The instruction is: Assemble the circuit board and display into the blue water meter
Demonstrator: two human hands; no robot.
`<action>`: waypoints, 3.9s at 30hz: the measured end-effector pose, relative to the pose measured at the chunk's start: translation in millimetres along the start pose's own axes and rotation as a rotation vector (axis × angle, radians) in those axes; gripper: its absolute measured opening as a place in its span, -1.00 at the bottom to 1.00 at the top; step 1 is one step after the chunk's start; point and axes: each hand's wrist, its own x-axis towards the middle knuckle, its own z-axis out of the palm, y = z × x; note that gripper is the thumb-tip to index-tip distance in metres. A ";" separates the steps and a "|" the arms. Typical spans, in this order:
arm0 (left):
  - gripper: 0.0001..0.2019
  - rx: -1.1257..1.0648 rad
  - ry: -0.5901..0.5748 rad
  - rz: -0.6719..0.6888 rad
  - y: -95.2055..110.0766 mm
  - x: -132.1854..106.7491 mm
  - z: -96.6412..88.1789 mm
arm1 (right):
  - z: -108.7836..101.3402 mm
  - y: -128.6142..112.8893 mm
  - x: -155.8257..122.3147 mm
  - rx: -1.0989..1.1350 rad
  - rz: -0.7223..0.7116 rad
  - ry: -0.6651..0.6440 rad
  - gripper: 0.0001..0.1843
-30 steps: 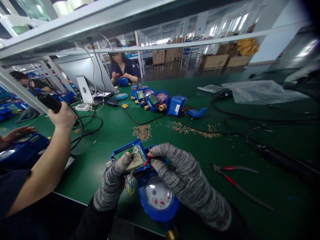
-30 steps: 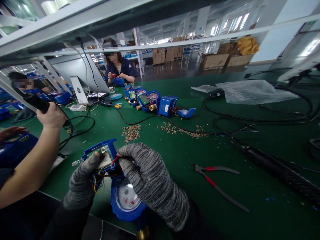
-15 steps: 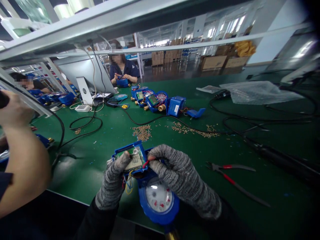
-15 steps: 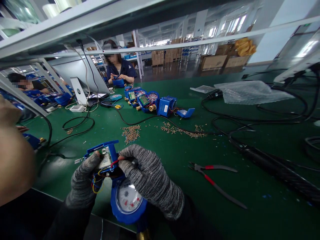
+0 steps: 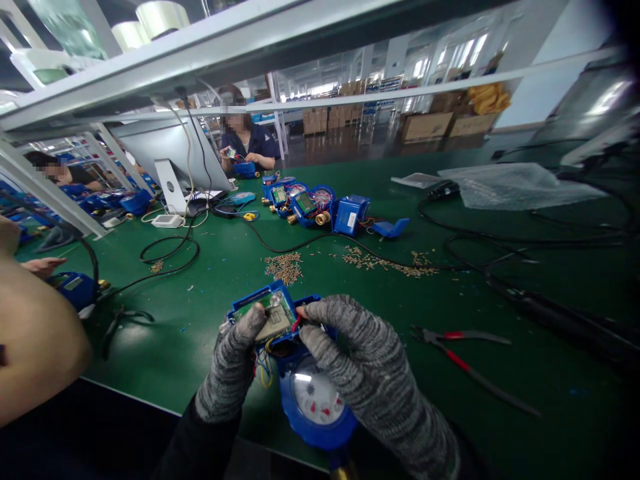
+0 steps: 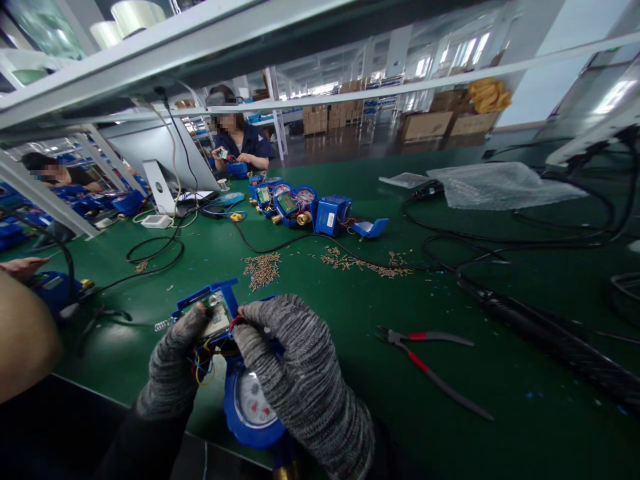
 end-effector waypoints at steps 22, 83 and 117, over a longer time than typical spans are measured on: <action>-0.80 0.132 -0.219 0.163 16.9 -16.7 36.7 | -7.7 -9.6 6.6 0.018 0.314 -0.126 -0.85; -0.68 0.009 -0.700 -0.098 56.3 -4.4 4.8 | -15.3 -1.8 32.3 -0.152 0.349 -0.335 -0.73; -0.81 1.051 0.281 1.066 33.2 -70.2 35.4 | 8.0 1.3 8.8 -0.112 0.234 -0.080 -0.72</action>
